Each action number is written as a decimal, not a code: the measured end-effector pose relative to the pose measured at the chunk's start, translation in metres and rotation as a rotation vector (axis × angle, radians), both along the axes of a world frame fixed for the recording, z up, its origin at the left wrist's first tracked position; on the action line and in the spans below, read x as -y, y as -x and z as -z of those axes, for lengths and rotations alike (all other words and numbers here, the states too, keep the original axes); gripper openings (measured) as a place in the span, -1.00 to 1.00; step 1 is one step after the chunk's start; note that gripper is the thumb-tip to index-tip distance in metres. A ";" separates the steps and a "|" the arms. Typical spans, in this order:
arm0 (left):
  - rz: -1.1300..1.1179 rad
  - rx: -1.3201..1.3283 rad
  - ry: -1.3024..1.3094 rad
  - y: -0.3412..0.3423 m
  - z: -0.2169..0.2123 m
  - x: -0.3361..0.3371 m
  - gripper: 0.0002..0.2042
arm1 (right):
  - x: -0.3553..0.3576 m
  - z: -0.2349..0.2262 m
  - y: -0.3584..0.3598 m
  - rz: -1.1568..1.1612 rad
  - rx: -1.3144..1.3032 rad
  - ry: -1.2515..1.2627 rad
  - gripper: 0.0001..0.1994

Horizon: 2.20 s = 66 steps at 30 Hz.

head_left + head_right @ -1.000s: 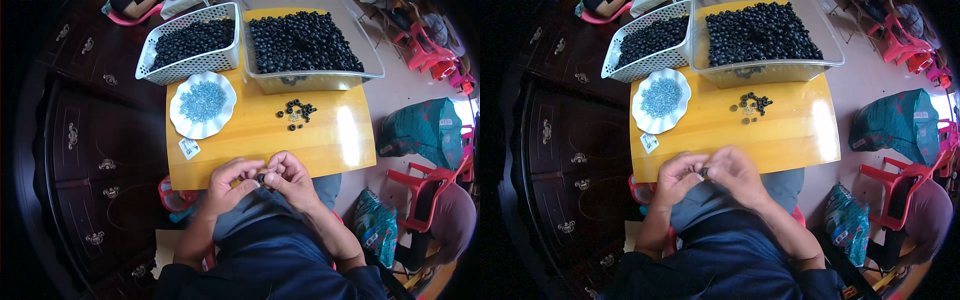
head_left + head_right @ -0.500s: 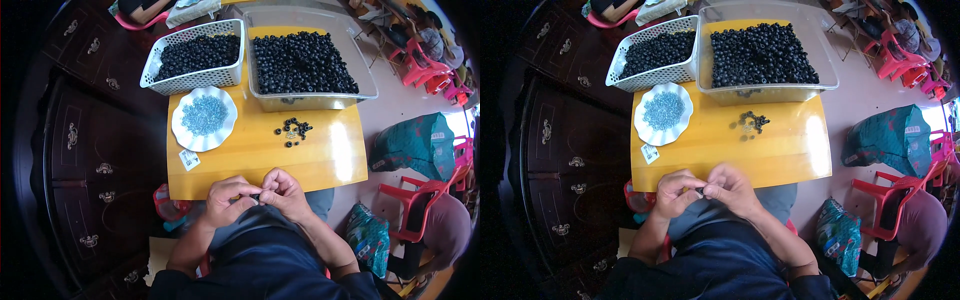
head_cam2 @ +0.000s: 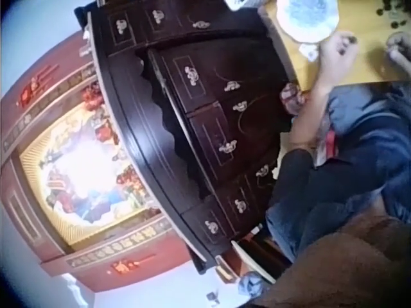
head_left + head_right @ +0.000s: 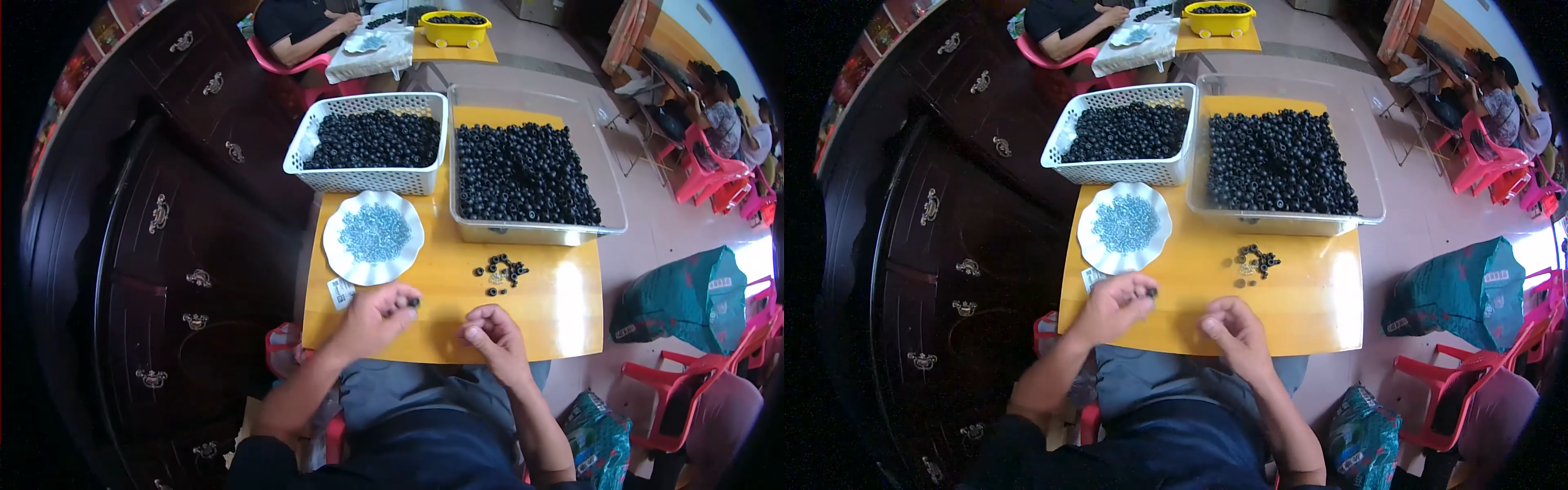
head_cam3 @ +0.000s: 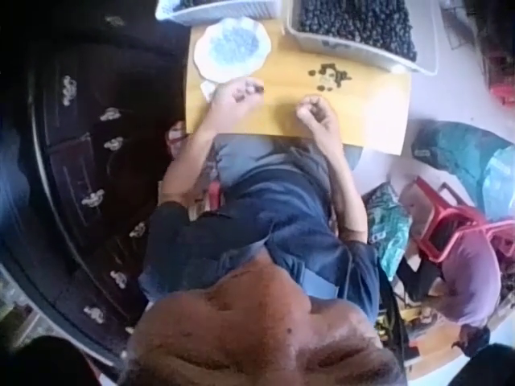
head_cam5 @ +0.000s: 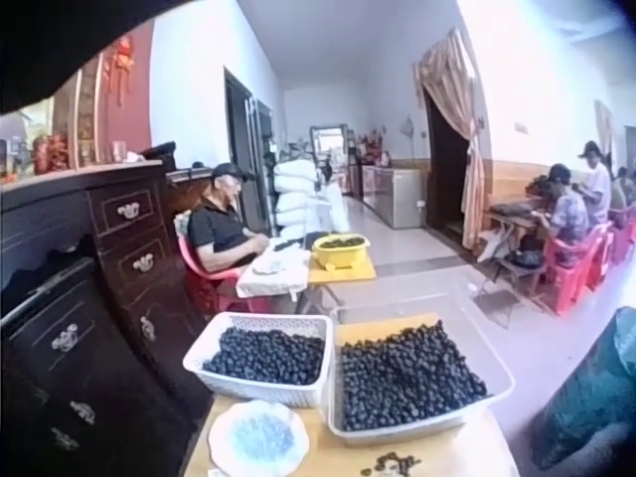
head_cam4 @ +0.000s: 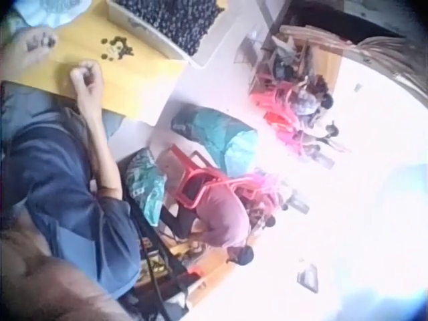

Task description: The person picks up a small bead from a dish and inserts it into a black plastic component by hand. They repeat this process, handling the beads and components one at a time, and then place the assembled pieces onto the table surface.

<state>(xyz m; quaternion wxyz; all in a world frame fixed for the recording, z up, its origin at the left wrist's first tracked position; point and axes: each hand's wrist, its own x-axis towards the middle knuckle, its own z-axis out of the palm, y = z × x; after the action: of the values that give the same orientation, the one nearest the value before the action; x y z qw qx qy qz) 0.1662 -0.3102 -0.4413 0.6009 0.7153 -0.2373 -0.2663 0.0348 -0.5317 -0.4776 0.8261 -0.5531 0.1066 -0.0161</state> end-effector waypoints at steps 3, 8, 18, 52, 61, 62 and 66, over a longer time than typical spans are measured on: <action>-0.162 0.127 -0.085 -0.069 -0.018 0.002 -0.80 | 0.020 0.011 0.000 0.101 0.022 0.138 -0.82; -0.414 0.312 0.230 -0.161 -0.067 0.010 -0.62 | 0.041 0.011 -0.008 0.278 -0.001 0.456 -0.84; -0.069 0.142 -0.100 -0.043 0.016 0.022 -0.83 | 0.060 0.021 -0.024 0.397 0.095 1.258 -0.83; 0.073 0.878 -0.351 -0.004 0.063 0.110 -0.93 | 0.058 0.020 -0.006 0.435 0.107 1.365 -0.91; -0.065 0.599 -0.140 0.016 0.056 0.067 -0.93 | 0.050 -0.001 -0.038 0.405 0.075 1.340 -0.78; -0.063 0.582 -0.127 0.018 0.055 0.065 -0.93 | 0.045 -0.008 -0.045 0.368 0.051 1.371 -0.77; -0.064 0.536 -0.074 0.019 0.050 0.061 -0.95 | 0.036 -0.017 -0.073 0.235 0.209 1.587 -0.76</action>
<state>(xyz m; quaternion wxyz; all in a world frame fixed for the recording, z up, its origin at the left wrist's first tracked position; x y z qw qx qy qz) 0.1470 -0.3709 -0.4917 0.4984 0.7888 -0.3551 -0.0569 0.1076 -0.5677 -0.4602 0.1859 -0.9555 0.0431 -0.2251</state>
